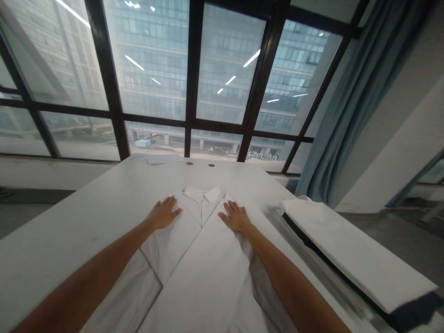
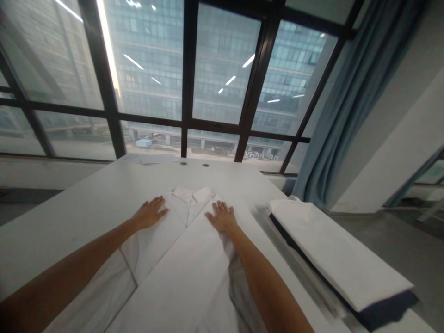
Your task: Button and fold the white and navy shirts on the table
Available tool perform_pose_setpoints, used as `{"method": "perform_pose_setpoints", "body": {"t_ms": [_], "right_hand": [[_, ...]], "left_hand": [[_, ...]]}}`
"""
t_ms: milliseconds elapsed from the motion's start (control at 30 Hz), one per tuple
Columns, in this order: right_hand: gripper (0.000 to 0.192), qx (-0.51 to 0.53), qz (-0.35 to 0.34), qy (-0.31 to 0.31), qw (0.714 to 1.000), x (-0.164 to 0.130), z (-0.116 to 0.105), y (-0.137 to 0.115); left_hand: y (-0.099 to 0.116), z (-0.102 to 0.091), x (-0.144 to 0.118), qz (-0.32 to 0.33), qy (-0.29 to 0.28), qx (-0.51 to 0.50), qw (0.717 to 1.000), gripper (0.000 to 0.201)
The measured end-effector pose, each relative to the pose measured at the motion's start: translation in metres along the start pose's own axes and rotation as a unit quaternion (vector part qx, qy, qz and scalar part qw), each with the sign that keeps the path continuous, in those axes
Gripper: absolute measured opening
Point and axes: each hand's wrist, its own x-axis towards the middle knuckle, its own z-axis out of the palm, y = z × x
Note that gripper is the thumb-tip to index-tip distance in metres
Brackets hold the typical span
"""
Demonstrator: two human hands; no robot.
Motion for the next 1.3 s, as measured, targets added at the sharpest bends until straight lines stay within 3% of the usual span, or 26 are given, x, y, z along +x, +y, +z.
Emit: {"method": "perform_pose_setpoints", "body": {"t_ms": [67,167,300,400,467,567,700,800,900,967,1033,1167,1300], "right_hand": [[0.084,0.011,0.012,-0.038,0.999,0.002,0.002,0.006],[0.092,0.019,0.012,-0.049,0.999,0.009,0.001,0.012],[0.092,0.006,0.021,-0.003,1.0,0.015,-0.006,0.007],[0.079,-0.035,0.032,0.057,0.997,0.004,-0.015,-0.004],[0.069,-0.038,0.019,0.077,0.996,-0.015,-0.019,-0.008],[0.067,-0.015,-0.009,0.074,0.997,-0.056,-0.015,0.0],[0.073,0.014,-0.009,0.022,1.0,-0.094,0.002,0.023],[0.072,0.021,-0.005,0.014,1.0,-0.095,0.002,0.028],[0.066,-0.02,0.024,0.074,0.997,-0.086,-0.016,0.014],[0.059,-0.039,0.053,0.12,0.991,-0.089,-0.03,-0.005],[0.057,-0.024,0.056,0.121,0.991,-0.105,-0.038,-0.026],[0.066,0.048,-0.012,0.031,0.998,-0.169,-0.031,-0.063],[0.077,0.072,-0.116,-0.005,0.991,-0.226,-0.014,-0.072]], "left_hand": [[-0.003,0.007,-0.002,-0.01,-0.023,-0.006,1.0,0.068],[-0.007,0.009,-0.001,-0.009,-0.022,-0.015,1.0,0.069],[-0.004,0.0,0.0,-0.008,-0.008,-0.012,1.0,0.067],[0.008,-0.012,-0.011,-0.033,0.024,0.012,0.999,0.061],[0.018,-0.017,-0.031,-0.031,0.037,0.019,0.999,0.059],[0.029,-0.012,-0.078,-0.005,0.001,-0.015,1.0,0.062],[0.031,0.0,-0.127,0.048,-0.019,-0.054,0.997,0.065],[0.03,-0.006,-0.123,0.058,-0.022,-0.055,0.997,0.061],[0.04,-0.022,-0.11,0.027,-0.015,-0.037,0.999,0.055],[0.053,-0.032,-0.114,0.025,0.006,-0.029,0.999,0.051],[0.068,-0.036,-0.136,0.077,0.014,-0.046,0.996,0.05],[0.086,-0.031,-0.203,0.242,0.002,-0.091,0.966,0.056],[0.081,-0.025,-0.238,0.293,-0.005,-0.086,0.952,0.066]]}}
